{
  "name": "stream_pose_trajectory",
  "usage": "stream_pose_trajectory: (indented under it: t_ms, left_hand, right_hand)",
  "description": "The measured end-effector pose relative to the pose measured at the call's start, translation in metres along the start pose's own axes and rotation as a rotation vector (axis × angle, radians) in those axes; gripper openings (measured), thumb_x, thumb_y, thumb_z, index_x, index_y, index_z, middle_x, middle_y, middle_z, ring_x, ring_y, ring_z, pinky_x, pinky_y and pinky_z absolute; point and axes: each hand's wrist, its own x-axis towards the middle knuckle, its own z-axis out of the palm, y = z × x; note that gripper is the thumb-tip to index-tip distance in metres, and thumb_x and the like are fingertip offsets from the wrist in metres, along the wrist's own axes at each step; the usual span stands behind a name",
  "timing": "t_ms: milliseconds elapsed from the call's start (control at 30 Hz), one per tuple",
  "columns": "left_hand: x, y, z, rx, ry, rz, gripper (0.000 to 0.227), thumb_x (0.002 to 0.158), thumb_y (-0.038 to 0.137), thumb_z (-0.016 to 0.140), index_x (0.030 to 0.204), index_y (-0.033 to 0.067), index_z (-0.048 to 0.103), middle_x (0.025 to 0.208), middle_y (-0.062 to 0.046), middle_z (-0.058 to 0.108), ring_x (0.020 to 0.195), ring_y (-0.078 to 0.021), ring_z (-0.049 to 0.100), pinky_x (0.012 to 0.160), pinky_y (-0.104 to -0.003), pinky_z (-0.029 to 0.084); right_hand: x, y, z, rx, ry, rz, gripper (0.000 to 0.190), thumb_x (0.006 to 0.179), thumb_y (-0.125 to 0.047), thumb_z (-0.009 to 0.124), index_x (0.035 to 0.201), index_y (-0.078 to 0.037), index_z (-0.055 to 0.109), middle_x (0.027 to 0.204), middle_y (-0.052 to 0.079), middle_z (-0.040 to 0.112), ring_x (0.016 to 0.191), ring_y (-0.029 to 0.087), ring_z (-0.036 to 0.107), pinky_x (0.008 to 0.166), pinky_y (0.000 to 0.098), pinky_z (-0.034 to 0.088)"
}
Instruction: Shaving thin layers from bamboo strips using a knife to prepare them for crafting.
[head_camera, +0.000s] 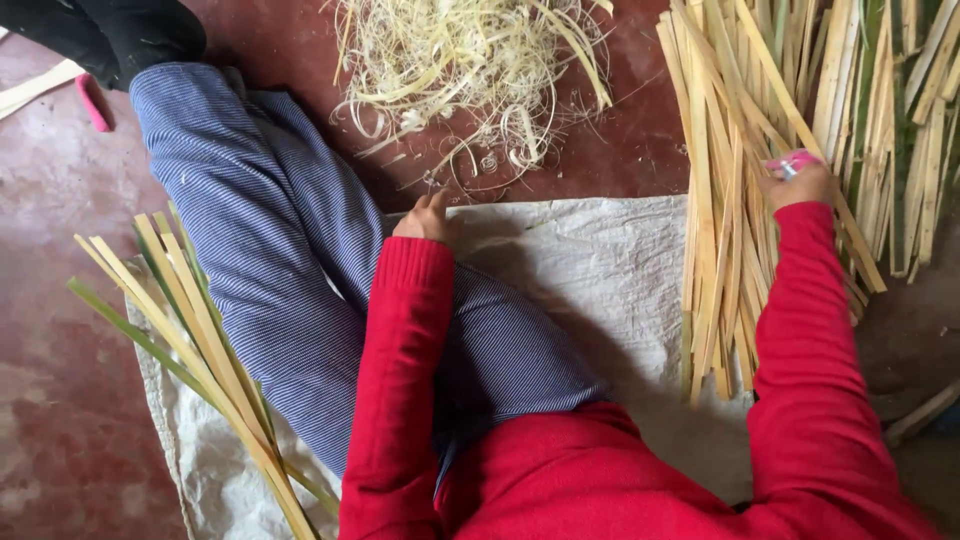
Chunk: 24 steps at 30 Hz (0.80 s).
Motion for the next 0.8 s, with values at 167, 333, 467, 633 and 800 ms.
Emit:
stream_pose_trajectory:
  t_ms: [167, 333, 467, 633, 800]
  left_hand:
    - [0.001, -0.005, 0.008, 0.028, -0.003, -0.002, 0.049, 0.093, 0.038, 0.069, 0.140, 0.0318, 0.058, 0.118, -0.009, 0.071, 0.094, -0.0282, 0.074, 0.079, -0.044, 0.062]
    - [-0.003, -0.008, 0.008, 0.037, 0.004, 0.024, 0.049, 0.093, 0.040, 0.068, 0.140, 0.0296, 0.058, 0.115, -0.010, 0.072, 0.091, -0.0273, 0.074, 0.077, -0.041, 0.063]
    - [-0.015, 0.001, 0.007, -0.025, 0.607, 0.428, 0.040, 0.086, 0.019, 0.079, 0.124, 0.0109, 0.069, 0.110, -0.009, 0.073, 0.096, -0.0224, 0.070, 0.086, -0.037, 0.058]
    - [-0.066, 0.056, -0.037, -0.131, 0.976, 0.868, 0.021, 0.092, 0.020, 0.075, 0.113, 0.0168, 0.074, 0.127, -0.011, 0.067, 0.131, -0.0313, 0.059, 0.117, -0.059, 0.031]
    - [-0.084, 0.082, -0.086, 0.145, 1.018, 0.854, 0.017, 0.099, 0.012, 0.063, 0.113, 0.0101, 0.071, 0.113, -0.015, 0.067, 0.110, -0.0328, 0.070, 0.101, -0.051, 0.052]
  right_hand:
    - [0.008, 0.007, 0.026, -0.448, -0.034, 0.201, 0.035, 0.092, -0.026, 0.083, 0.100, 0.007, 0.074, 0.082, 0.021, 0.071, 0.059, 0.031, 0.067, 0.056, 0.0395, 0.059]
    - [-0.002, -0.040, -0.005, 0.122, 0.129, -0.016, 0.025, 0.082, 0.008, 0.074, 0.101, -0.009, 0.077, 0.093, 0.002, 0.075, 0.075, 0.017, 0.066, 0.075, 0.0313, 0.058]
    - [-0.033, -0.133, -0.041, 0.327, -0.170, 0.171, 0.024, 0.093, -0.001, 0.068, 0.113, -0.013, 0.073, 0.087, 0.000, 0.065, 0.058, 0.013, 0.052, 0.051, 0.0274, 0.047]
    - [-0.072, -0.231, -0.044, 0.232, -0.121, -0.498, 0.015, 0.093, -0.008, 0.077, 0.108, -0.007, 0.079, 0.105, 0.017, 0.076, 0.101, 0.039, 0.071, 0.086, 0.0526, 0.057]
    - [-0.095, -0.330, -0.070, 0.322, -0.207, -0.869, 0.015, 0.083, 0.008, 0.076, 0.098, 0.003, 0.074, 0.093, 0.020, 0.075, 0.082, 0.044, 0.071, 0.083, 0.0556, 0.057]
